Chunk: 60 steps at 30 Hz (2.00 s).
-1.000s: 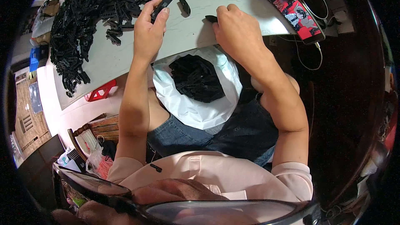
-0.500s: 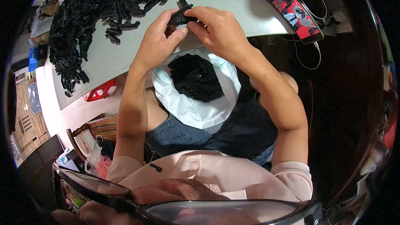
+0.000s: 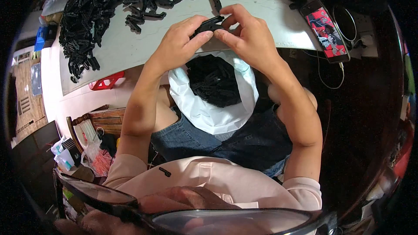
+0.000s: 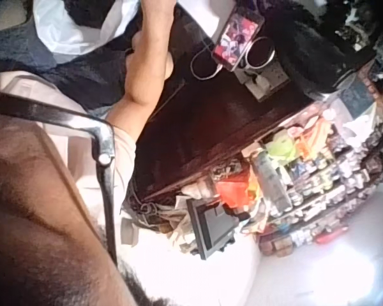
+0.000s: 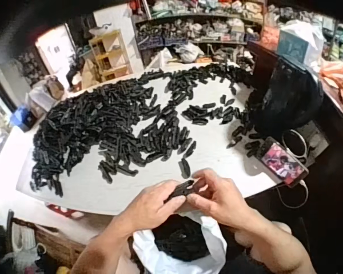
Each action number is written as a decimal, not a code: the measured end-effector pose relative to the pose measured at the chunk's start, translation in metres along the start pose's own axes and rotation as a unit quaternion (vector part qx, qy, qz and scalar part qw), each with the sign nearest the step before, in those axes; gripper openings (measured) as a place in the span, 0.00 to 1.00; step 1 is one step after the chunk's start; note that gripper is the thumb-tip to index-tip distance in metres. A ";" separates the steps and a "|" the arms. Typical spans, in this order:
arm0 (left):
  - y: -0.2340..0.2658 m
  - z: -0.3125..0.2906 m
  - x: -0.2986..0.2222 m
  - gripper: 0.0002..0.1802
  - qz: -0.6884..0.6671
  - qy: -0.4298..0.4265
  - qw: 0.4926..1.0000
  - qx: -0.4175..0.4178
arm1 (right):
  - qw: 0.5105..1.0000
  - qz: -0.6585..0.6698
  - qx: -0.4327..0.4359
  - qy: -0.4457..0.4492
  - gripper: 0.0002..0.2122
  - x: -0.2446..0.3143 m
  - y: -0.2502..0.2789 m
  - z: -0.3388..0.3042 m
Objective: The person assembles plastic components by snapping parts together by hand and placing the assembled pieces into a bag.
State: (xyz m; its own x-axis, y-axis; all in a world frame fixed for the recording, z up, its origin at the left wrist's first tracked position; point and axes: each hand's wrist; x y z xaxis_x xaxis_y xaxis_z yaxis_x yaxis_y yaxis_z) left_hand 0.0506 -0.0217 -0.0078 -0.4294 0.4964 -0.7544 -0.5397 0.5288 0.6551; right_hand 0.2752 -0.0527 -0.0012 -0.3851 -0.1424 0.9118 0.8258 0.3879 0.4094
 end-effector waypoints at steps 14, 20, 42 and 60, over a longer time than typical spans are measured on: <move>0.019 -0.017 -0.003 0.15 -0.025 0.043 0.994 0.100 | 0.986 0.033 0.154 -0.057 0.13 0.001 0.008 0.000; 0.045 -0.020 0.011 0.22 0.161 0.303 0.926 -0.157 | 0.987 -0.122 0.096 0.050 0.18 -0.007 0.000 0.004; 0.027 -0.014 0.018 0.14 0.264 0.258 0.906 -0.208 | 0.968 -0.190 -0.141 0.084 0.12 -0.024 -0.011 0.023; 0.003 -0.004 -0.014 0.20 -0.103 0.071 0.992 -0.006 | 0.970 0.239 0.032 0.023 0.09 -0.002 -0.009 0.011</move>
State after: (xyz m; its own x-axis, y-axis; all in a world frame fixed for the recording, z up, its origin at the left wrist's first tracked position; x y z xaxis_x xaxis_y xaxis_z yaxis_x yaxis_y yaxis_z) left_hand 0.0518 -0.0301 0.0040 -0.4060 0.2769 -0.8709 -0.6340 0.6010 0.4866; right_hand 0.2645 -0.0458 -0.0071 0.0557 0.0290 0.9980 0.8775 0.4754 -0.0628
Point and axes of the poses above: each hand's wrist, its own z-axis towards the middle knuckle, its own y-axis out of the back of the hand, x = y × z, and after that the axes turned 15 degrees about x, right-handed
